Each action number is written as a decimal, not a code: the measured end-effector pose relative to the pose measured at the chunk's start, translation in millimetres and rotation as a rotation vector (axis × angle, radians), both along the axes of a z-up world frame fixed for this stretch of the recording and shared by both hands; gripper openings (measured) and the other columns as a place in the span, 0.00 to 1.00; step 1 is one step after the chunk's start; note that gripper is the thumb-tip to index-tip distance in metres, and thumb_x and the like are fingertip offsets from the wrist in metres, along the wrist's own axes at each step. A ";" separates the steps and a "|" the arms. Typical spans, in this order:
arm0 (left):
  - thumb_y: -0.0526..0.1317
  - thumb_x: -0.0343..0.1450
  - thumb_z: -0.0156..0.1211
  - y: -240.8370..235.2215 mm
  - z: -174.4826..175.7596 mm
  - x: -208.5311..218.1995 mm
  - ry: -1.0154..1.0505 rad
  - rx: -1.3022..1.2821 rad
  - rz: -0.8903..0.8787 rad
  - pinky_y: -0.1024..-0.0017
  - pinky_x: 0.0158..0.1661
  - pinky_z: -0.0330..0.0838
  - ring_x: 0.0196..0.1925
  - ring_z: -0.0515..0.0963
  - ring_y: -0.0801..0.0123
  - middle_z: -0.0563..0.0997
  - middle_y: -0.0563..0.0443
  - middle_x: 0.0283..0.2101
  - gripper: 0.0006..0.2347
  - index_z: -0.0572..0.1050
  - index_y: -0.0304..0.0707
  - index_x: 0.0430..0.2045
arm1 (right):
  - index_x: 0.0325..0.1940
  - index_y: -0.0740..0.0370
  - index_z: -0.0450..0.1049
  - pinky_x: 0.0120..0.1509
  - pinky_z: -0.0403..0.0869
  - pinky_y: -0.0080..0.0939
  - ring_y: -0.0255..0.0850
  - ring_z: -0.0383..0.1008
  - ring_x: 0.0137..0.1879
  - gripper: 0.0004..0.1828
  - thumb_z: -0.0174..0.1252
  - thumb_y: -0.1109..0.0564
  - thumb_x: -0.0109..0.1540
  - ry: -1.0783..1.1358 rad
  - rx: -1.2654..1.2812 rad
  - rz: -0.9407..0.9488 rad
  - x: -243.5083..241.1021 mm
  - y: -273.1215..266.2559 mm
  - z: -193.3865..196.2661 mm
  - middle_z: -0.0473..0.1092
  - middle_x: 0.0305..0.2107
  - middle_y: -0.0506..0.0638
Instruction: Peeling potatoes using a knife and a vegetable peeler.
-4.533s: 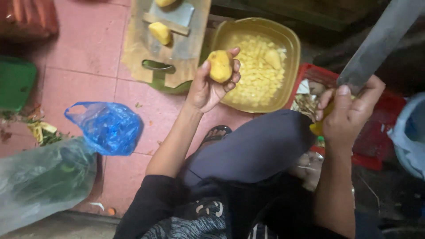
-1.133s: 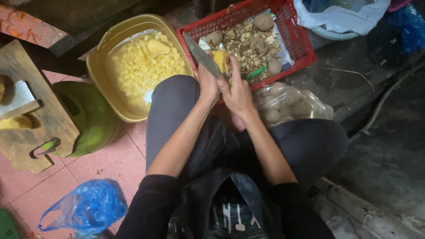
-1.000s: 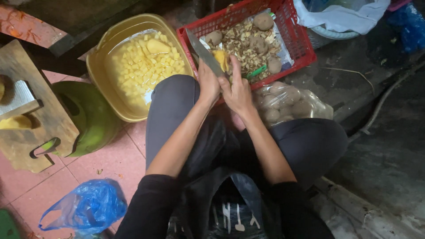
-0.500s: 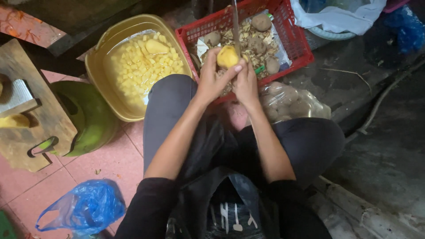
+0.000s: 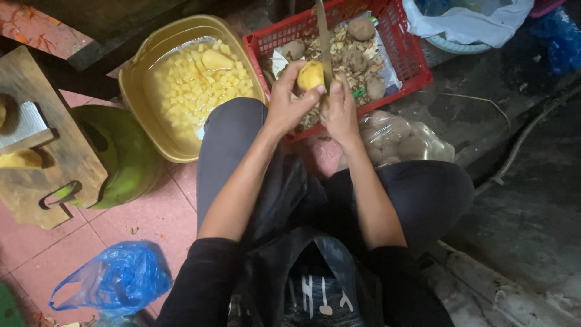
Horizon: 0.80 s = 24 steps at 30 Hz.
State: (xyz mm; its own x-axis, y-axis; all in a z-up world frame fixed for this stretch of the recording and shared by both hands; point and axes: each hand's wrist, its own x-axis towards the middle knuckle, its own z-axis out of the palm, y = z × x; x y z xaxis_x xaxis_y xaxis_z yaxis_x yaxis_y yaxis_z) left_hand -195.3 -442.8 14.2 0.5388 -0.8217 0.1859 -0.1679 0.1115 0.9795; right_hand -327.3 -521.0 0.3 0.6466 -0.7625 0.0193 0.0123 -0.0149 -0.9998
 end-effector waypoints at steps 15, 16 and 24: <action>0.38 0.74 0.55 -14.8 -31.7 16.0 0.693 -0.009 -0.280 0.73 0.41 0.72 0.42 0.77 0.73 0.79 0.51 0.43 0.14 0.71 0.30 0.52 | 0.15 0.52 0.50 0.17 0.50 0.35 0.33 0.45 0.11 0.41 0.27 0.19 0.65 0.026 0.630 0.277 -13.9 -12.9 26.7 0.45 0.08 0.41; 0.38 0.74 0.55 -14.4 -34.4 16.9 0.692 -0.009 -0.280 0.73 0.41 0.72 0.42 0.77 0.73 0.79 0.51 0.43 0.14 0.71 0.30 0.52 | 0.15 0.52 0.50 0.17 0.50 0.35 0.33 0.45 0.11 0.41 0.27 0.19 0.65 0.025 0.629 0.277 -16.1 -15.6 21.3 0.45 0.08 0.41; 0.41 0.75 0.50 -20.7 -36.2 6.3 0.725 -0.090 -0.145 0.72 0.47 0.72 0.45 0.76 0.72 0.78 0.52 0.44 0.13 0.70 0.34 0.52 | 0.67 0.54 0.57 0.36 0.66 0.43 0.42 0.69 0.33 0.23 0.40 0.38 0.75 0.109 0.045 0.070 -3.9 -2.7 10.4 0.69 0.30 0.52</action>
State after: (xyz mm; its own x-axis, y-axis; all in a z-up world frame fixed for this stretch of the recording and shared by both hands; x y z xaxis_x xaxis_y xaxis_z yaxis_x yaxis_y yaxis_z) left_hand -189.0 -463.5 -22.0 0.4390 -0.8924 -0.1046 0.5393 0.1686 0.8251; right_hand -331.3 -523.7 10.7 0.6947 -0.7140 -0.0870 -0.0971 0.0268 -0.9949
